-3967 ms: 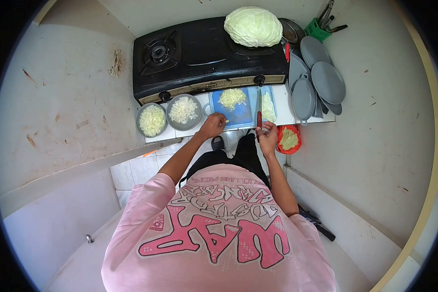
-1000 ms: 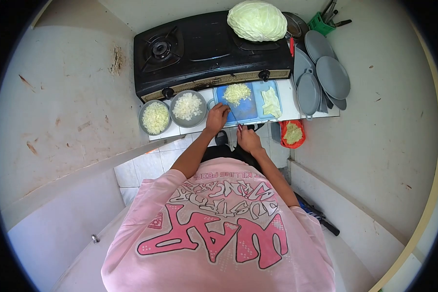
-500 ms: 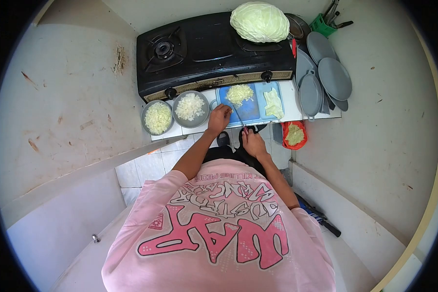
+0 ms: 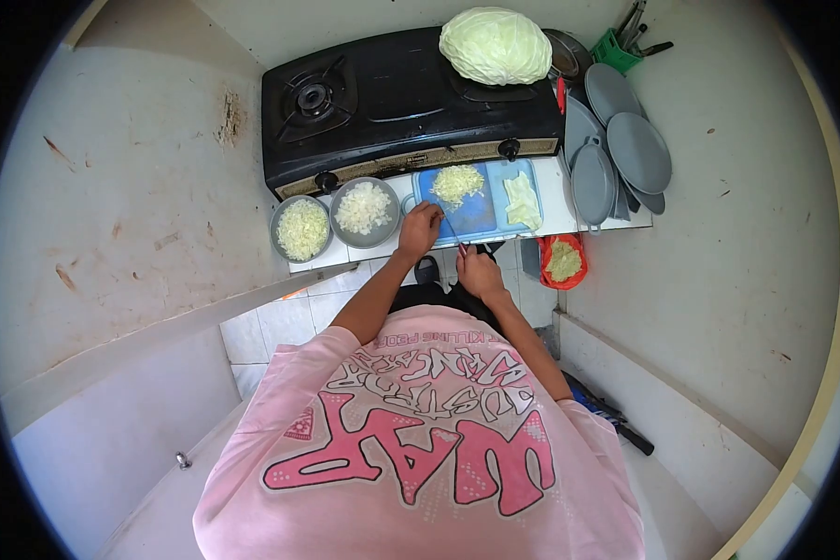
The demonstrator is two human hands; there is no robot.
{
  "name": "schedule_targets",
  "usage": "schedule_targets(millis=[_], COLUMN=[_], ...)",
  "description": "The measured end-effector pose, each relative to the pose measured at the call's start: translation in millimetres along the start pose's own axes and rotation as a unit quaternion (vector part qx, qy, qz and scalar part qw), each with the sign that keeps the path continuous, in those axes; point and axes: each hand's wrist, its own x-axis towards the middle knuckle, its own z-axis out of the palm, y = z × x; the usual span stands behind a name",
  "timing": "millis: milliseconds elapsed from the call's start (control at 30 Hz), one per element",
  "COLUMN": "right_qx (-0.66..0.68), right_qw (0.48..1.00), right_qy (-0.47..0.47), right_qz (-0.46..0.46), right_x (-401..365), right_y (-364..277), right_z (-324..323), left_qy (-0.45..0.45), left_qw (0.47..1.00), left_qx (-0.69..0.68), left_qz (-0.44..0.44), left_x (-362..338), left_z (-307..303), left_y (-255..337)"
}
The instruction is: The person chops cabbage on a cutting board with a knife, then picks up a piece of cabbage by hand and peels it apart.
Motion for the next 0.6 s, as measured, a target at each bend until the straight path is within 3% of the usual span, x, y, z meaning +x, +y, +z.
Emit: schedule_targets(millis=[600], right_qx=[-0.016], right_qw=[1.000], right_qy=[-0.004], right_qz=[0.002], right_x=[3.2], right_y=[-2.3], right_z=[-1.9], left_qy=[0.024], left_qw=[0.999], left_qx=[-0.021], left_qz=[0.004], left_x=[-4.9], left_z=[1.8], left_y=[-0.8])
